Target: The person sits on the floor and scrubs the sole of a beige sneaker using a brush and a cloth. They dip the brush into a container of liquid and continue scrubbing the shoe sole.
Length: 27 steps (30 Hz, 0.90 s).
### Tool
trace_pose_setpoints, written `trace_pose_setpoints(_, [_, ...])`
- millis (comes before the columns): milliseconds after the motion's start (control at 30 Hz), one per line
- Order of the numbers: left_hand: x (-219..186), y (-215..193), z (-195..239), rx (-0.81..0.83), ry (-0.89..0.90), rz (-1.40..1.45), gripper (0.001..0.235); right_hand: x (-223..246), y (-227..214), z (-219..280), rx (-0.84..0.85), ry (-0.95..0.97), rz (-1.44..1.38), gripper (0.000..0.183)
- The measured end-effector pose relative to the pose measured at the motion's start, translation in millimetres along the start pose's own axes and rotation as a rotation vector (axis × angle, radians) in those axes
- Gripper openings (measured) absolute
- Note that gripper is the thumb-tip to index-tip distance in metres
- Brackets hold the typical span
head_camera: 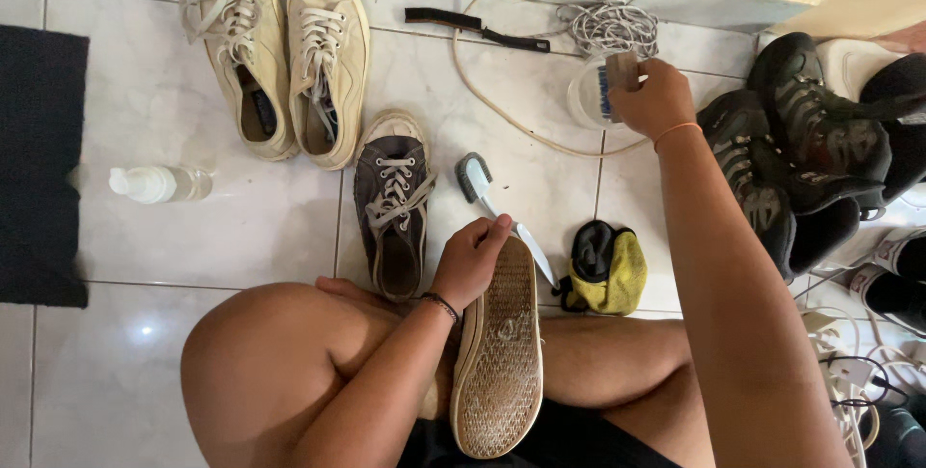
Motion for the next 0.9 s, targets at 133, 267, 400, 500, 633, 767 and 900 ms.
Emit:
trace_pose_setpoints(133, [-2.3,3.1,2.3,-0.007,-0.017,-0.019,0.056,-6.8,-7.7,10.0,-0.059,-0.039,-0.015,0.054])
trace_pose_setpoints(267, [-3.3,4.6,3.1,-0.012,-0.017,-0.012,0.058,-10.1,-6.6,12.7,-0.074,-0.05,-0.055,0.055])
trace_pose_setpoints(400, [-4.3,3.7,3.3,-0.029,-0.022,-0.012,0.057,-8.0,-5.8,10.6,-0.08,-0.053,-0.07,0.055])
trace_pose_setpoints(500, [-7.1,4.3,6.1,-0.023,-0.036,-0.032,0.057,-7.6,-13.5,15.2,-0.1,-0.052,0.006,0.055])
trace_pose_setpoints(633, [-12.5,5.5,9.8,-0.019,-0.025,-0.01,0.056,-12.8,-17.0,16.9,-0.106,-0.047,0.008,0.054])
trace_pose_setpoints(767, [-9.2,6.4,7.2,-0.01,-0.022,-0.01,0.059,-15.4,-17.4,14.8,-0.118,-0.076,-0.16,0.051])
trace_pose_setpoints(900, [-4.9,6.4,1.3,-0.006,-0.029,-0.015,0.058,-11.1,-20.3,23.0,-0.121,-0.093,-0.117,0.054])
Point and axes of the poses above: each hand's wrist, its own z-axis away from the middle knuckle, its own y-axis out of the palm, x = y × z, the point moved 5 cm from there along -z, towards the middle knuckle, and after that the axes turned 11 degrees about x, right-handed, at the moved point
